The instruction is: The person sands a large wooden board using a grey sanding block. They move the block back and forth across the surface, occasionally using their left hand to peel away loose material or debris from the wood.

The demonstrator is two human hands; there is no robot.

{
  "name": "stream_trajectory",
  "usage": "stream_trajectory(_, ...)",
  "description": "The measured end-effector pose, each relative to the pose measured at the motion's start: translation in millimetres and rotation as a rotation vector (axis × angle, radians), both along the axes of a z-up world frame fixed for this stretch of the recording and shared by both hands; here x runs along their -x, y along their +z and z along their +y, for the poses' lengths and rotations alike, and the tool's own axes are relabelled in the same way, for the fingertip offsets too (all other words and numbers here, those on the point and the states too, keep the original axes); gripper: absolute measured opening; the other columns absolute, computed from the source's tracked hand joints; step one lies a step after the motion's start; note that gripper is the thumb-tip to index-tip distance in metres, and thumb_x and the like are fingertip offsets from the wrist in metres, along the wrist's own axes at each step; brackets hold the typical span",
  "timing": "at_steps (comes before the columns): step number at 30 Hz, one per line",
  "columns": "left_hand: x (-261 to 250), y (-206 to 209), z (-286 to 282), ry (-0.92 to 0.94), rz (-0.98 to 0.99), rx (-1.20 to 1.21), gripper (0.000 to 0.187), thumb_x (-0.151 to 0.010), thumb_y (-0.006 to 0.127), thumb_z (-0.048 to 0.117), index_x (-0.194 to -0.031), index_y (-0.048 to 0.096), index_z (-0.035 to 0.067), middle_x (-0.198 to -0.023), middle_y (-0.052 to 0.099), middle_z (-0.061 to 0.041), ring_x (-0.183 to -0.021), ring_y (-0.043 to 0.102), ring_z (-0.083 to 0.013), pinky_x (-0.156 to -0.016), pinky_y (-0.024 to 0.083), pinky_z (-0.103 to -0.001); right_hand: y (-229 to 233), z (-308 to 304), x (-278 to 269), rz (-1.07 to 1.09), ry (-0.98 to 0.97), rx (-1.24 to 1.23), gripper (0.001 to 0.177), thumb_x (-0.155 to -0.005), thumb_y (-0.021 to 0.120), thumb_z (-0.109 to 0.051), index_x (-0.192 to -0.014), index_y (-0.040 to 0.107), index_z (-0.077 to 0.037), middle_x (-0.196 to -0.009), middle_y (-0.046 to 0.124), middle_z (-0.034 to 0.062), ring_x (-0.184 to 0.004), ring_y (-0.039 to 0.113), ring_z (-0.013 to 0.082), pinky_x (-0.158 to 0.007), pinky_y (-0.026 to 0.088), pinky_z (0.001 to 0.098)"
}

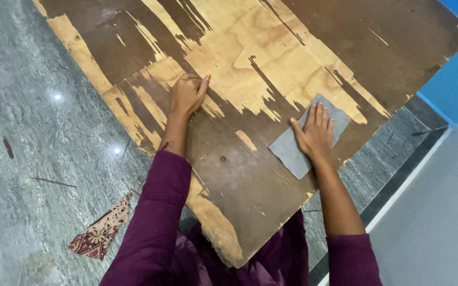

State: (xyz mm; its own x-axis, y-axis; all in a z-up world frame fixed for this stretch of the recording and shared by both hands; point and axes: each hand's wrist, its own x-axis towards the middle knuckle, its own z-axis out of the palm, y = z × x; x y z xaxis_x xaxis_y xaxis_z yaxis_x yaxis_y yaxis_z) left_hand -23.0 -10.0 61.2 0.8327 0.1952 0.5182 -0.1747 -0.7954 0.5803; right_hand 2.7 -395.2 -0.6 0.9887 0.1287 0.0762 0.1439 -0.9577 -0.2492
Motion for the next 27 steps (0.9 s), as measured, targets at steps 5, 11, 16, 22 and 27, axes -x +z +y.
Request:
stream_trajectory(5, -14, -40, 16, -0.005, -0.05, -0.019, 0.047, -0.108, 0.06, 0.034, -0.076, 0.076, 0.002, -0.093, 0.077, -0.014, -0.091, 0.069, -0.0319, -0.105, 0.047, -0.046, 2, -28, 23, -0.042, -0.171, -0.01, 0.095, -0.098, 0.041, -0.068, -0.159, 0.029, 0.004, -0.169, 0.019, 0.0219, -0.158, 0.013, 0.0357, -0.125, 0.006, 0.0566)
stream_trajectory(11, -22, -56, 23, 0.028, -0.007, 0.122, 0.029, -0.097, 0.069, 0.032, -0.094, 0.076, 0.005, -0.102, 0.074, -0.017, -0.109, 0.066, -0.0338, -0.114, 0.042, -0.046, -1, -19, 84, -0.053, -0.144, 0.039, 0.092, -0.1, 0.041, -0.065, -0.159, 0.028, 0.005, -0.169, 0.019, 0.0234, -0.157, 0.013, 0.0378, -0.123, 0.006, 0.059)
stream_trajectory(16, -29, -69, 31, -0.036, 0.199, 0.114, 0.061, -0.077, 0.076, 0.027, -0.134, 0.061, 0.009, -0.149, 0.049, -0.019, -0.148, 0.027, -0.0407, -0.123, 0.013, -0.051, -1, 21, 152, -0.004, -0.037, 0.107, 0.091, -0.1, 0.039, -0.065, -0.158, 0.025, 0.005, -0.169, 0.017, 0.0231, -0.157, 0.011, 0.0368, -0.123, 0.006, 0.0583)
stream_trajectory(22, -39, -83, 35, 0.024, 0.381, -0.029, 0.084, -0.077, 0.07, 0.031, -0.153, 0.045, 0.005, -0.171, 0.003, -0.025, -0.155, -0.015, -0.0428, -0.124, -0.009, -0.056, 10, 82, 190, -0.025, 0.324, 0.113, 0.094, -0.1, 0.041, -0.066, -0.157, 0.026, 0.007, -0.166, 0.017, 0.0267, -0.156, 0.01, 0.0398, -0.121, 0.006, 0.0583)
stream_trajectory(27, -39, -79, 29, 0.063, 0.442, -0.079, 0.093, -0.077, 0.069, 0.035, -0.158, 0.038, 0.004, -0.17, -0.01, -0.026, -0.152, -0.023, -0.0465, -0.121, -0.014, -0.06, 18, 94, 150, 0.016, 0.378, 0.093, 0.095, -0.096, 0.04, -0.07, -0.158, 0.026, 0.001, -0.168, 0.019, 0.0205, -0.157, 0.012, 0.0347, -0.124, 0.009, 0.0553)
